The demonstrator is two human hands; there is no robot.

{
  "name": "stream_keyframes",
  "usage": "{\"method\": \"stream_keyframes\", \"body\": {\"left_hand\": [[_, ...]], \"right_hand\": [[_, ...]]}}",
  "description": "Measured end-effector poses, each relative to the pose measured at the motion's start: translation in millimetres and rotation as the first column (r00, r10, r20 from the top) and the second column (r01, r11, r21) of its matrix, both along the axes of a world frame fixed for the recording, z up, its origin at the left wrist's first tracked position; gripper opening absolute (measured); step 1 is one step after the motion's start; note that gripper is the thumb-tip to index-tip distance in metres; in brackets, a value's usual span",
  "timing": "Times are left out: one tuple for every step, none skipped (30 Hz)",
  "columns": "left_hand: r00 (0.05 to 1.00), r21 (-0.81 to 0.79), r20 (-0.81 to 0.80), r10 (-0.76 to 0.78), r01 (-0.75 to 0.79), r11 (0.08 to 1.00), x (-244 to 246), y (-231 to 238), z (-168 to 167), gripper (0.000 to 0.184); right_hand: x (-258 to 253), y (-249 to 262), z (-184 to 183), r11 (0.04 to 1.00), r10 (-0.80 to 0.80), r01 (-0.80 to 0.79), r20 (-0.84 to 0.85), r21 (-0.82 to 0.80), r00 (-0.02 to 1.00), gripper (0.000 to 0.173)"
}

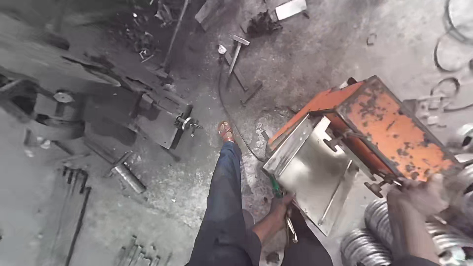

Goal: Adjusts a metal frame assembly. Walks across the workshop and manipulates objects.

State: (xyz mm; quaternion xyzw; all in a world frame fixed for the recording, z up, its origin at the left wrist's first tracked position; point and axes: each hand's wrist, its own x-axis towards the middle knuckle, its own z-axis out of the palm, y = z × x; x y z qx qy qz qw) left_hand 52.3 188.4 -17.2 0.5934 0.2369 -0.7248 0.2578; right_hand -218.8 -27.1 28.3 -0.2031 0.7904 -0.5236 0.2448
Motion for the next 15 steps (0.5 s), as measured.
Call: {"method": "stream_keyframes", "body": {"left_hand": [[0.999, -0.011, 0.048, 0.001, -0.001, 1.000, -21, 17, -7, 0.022], [0.995, -0.047, 0.102, 0.005, 0.000, 0.999, -36, 26, -16, 0.018], [0.989, -0.098, 0.145, -0.009, 0.023, 0.995, -39, 25, -30, 0.016], [0.988, -0.099, 0.140, -0.060, 0.074, 0.992, -35, 40, -24, 0.017], [0.987, -0.082, 0.145, -0.075, 0.087, 0.993, -34, 55, -14, 0.017], [0.986, -0.120, 0.149, -0.075, 0.093, 0.988, -29, 51, -18, 0.018], [0.985, -0.174, 0.144, -0.093, 0.117, 0.978, -23, 35, -30, 0.020], [0.981, -0.179, 0.134, -0.138, 0.161, 0.971, -15, 35, -30, 0.025], [0.968, -0.165, 0.135, -0.211, 0.232, 0.958, -6, 42, -24, 0.031], [0.933, -0.152, 0.159, -0.322, 0.346, 0.926, 8, 43, -24, 0.037], [0.864, -0.127, 0.194, -0.465, 0.492, 0.861, 26, 39, -22, 0.039], [0.760, -0.099, 0.220, -0.611, 0.641, 0.761, 48, 32, -19, 0.041], [0.671, -0.094, 0.228, -0.706, 0.736, 0.670, 73, 22, -17, 0.041], [0.600, -0.113, 0.228, -0.766, 0.798, 0.592, 101, 9, -13, 0.042], [0.573, -0.147, 0.229, -0.787, 0.820, 0.553, 130, -8, -9, 0.042]], "right_hand": [[-24, 23, -11, 1.000, 0.000, 0.001, 0.023, -0.026, 1.000, 0.034], [-41, 40, -20, 0.996, 0.066, -0.066, 0.012, -0.063, 0.998, 0.035], [-50, 47, -30, 0.985, 0.151, -0.151, -0.002, -0.089, 0.988, 0.029], [-55, 70, -25, 0.976, 0.209, -0.209, -0.001, -0.056, 0.978, 0.022], [-58, 85, -20, 0.975, 0.219, -0.219, 0.015, -0.028, 0.976, 0.020], [-56, 76, -25, 0.976, 0.211, -0.208, 0.044, -0.057, 0.977, 0.023], [-52, 58, -30, 0.973, 0.213, -0.206, 0.065, -0.103, 0.975, 0.025], [-50, 55, -27, 0.972, 0.217, -0.209, 0.075, -0.108, 0.973, 0.025], [-51, 63, -20, 0.974, 0.216, -0.210, 0.080, -0.081, 0.973, 0.023], [-52, 68, -14, 0.975, 0.217, -0.212, 0.093, -0.061, 0.972, 0.021], [-52, 76, -8, 0.978, 0.206, -0.202, 0.121, -0.044, 0.971, 0.022], [-49, 85, 2, 0.982, 0.187, -0.191, 0.158, 0.009, 0.969, 0.027], [-43, 95, 14, 0.977, 0.152, -0.176, 0.184, 0.120, 0.971, 0.038], [-32, 109, 28, 0.951, 0.132, -0.170, 0.157, 0.258, 0.979, 0.047], [-17, 125, 39, 0.895, 0.140, -0.158, 0.073, 0.418, 0.987, 0.052]]}}
